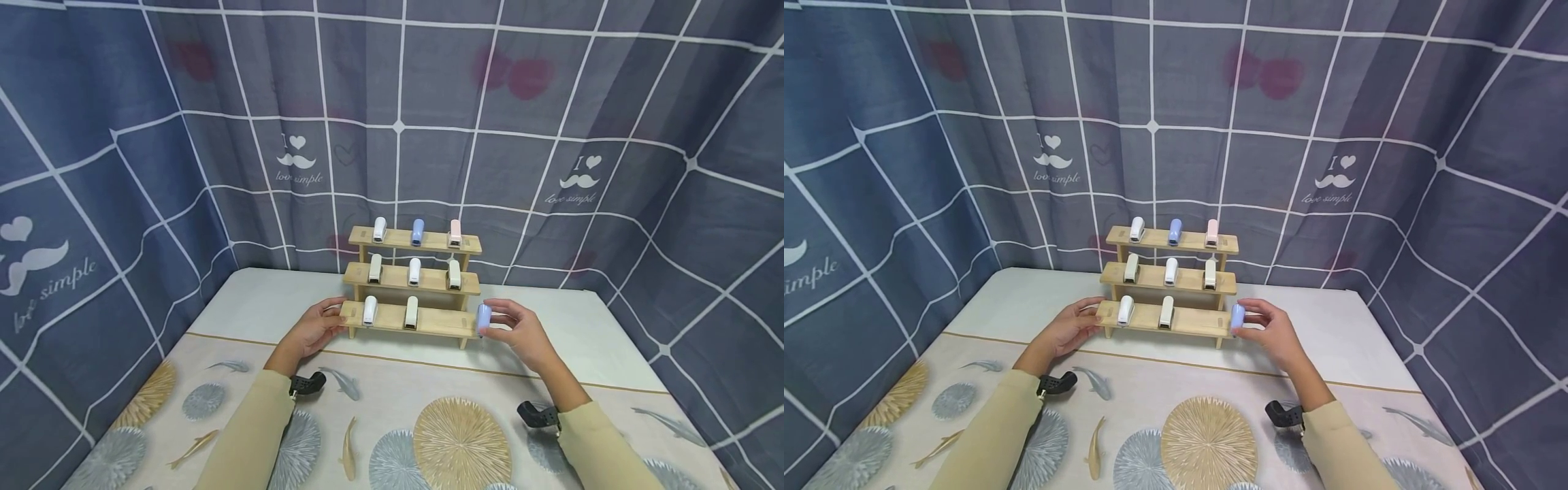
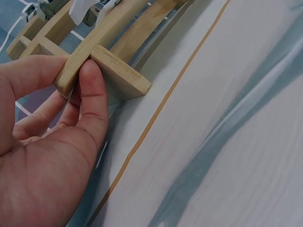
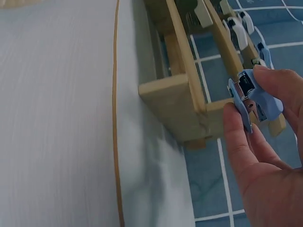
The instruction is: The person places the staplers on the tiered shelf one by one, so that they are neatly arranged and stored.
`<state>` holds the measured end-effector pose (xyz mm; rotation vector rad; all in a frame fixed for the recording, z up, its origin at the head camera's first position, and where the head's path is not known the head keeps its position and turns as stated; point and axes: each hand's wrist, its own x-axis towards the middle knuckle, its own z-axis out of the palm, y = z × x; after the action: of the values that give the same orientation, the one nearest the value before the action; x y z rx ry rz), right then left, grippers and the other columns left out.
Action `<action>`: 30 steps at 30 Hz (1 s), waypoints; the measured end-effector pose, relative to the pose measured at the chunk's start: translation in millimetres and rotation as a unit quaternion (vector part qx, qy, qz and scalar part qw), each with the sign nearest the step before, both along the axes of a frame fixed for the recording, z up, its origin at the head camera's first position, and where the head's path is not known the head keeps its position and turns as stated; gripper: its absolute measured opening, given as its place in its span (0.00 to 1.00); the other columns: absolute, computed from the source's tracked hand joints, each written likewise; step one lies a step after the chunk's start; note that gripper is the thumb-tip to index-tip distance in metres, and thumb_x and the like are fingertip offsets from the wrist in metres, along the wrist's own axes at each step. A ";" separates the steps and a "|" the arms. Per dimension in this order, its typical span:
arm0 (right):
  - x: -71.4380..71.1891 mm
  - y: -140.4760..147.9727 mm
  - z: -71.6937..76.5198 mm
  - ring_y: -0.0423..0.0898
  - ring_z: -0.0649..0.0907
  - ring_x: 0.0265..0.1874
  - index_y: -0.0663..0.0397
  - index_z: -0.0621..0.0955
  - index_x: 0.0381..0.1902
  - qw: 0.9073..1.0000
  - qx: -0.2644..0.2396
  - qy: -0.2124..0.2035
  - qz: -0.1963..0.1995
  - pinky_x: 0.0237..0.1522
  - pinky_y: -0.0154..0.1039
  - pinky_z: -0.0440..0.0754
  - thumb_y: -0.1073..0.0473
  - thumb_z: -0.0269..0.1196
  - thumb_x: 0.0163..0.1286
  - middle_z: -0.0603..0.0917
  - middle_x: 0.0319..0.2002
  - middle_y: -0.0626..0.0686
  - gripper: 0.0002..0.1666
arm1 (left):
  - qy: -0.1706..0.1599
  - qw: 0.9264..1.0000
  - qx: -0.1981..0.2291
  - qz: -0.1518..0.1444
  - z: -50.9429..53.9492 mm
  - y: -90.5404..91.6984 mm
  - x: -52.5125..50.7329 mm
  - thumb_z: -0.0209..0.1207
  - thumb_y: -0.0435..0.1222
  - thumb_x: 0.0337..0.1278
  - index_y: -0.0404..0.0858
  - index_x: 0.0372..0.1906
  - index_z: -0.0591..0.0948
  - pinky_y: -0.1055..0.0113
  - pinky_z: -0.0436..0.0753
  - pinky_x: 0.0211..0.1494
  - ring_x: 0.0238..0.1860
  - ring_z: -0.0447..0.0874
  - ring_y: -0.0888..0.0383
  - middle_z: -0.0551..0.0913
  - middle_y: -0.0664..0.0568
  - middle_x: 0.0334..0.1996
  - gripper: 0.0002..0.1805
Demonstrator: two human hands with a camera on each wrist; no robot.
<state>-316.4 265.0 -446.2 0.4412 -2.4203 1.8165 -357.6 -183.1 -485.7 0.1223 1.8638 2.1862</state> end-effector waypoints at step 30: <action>-15.5 -53.6 0.3 0.60 0.86 0.54 0.59 0.80 0.63 0.998 0.029 -0.046 0.025 0.47 0.39 0.89 0.66 0.77 0.56 0.83 0.59 0.67 0.35 | -0.005 1.000 -0.009 0.011 -3.5 -0.1 -1.3 0.53 0.20 0.67 0.32 0.78 0.61 0.72 0.86 0.48 0.45 0.83 0.62 0.78 0.51 0.50 0.35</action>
<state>-331.9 211.4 -445.9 0.4358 -2.5516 1.8281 -358.9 -183.2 -489.2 0.0869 1.8878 2.1802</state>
